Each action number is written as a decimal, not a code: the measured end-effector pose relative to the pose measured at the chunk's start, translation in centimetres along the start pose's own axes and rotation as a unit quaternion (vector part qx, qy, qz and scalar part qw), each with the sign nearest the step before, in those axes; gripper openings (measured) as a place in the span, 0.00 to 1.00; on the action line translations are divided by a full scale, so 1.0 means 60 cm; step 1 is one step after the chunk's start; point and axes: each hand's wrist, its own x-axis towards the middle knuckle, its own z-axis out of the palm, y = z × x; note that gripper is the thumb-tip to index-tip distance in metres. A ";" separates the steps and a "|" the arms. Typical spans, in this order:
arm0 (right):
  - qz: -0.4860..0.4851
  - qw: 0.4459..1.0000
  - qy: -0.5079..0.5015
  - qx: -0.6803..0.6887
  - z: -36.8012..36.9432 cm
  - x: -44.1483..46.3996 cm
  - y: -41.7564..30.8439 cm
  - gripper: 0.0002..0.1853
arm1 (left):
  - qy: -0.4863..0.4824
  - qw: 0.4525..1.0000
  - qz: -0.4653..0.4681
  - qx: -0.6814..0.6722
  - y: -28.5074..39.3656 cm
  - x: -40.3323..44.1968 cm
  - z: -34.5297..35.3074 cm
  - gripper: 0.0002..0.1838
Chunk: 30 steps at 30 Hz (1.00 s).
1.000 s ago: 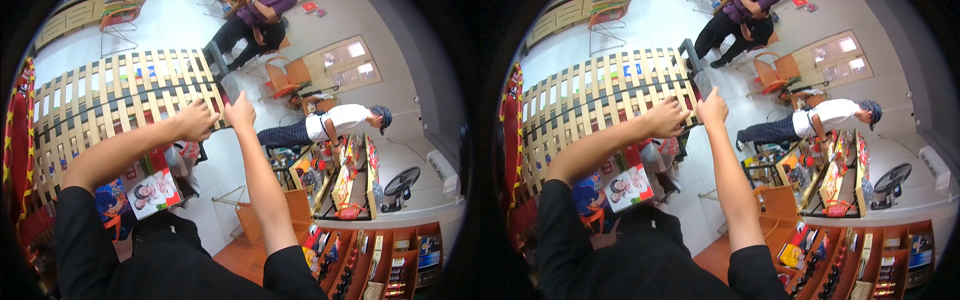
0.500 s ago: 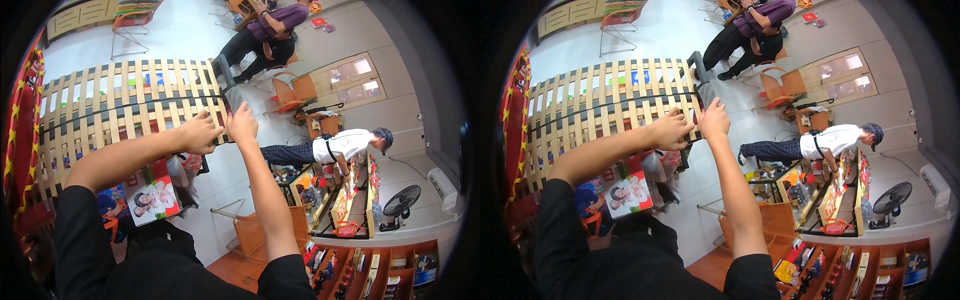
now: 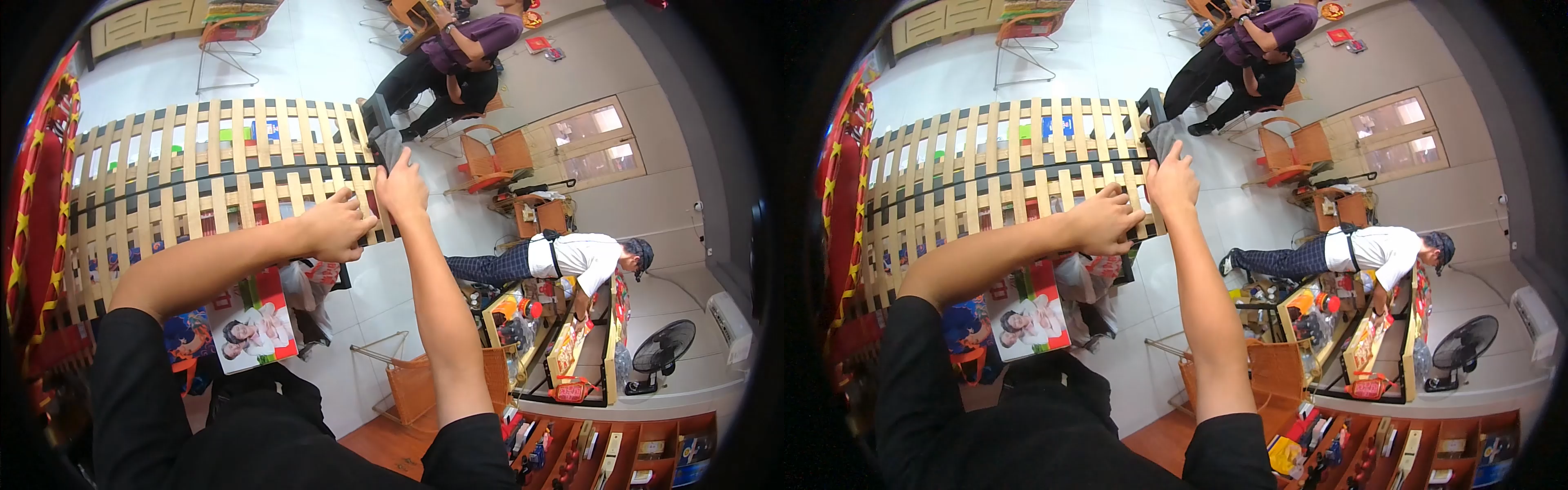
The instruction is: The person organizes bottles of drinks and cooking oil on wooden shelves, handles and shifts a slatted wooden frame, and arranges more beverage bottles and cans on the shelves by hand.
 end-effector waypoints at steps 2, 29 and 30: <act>-0.004 1.000 -0.006 -0.002 0.000 0.016 -0.007 0.36 | 0.000 1.000 0.000 -0.007 0.000 0.000 0.000 0.22; 0.062 0.995 -0.032 0.077 0.005 0.147 -0.050 0.23 | 0.042 0.998 0.009 -0.036 -0.009 0.001 0.011 0.23; 0.069 0.993 -0.027 0.089 0.007 0.153 -0.054 0.20 | 0.041 0.998 0.008 -0.040 -0.009 0.000 0.008 0.23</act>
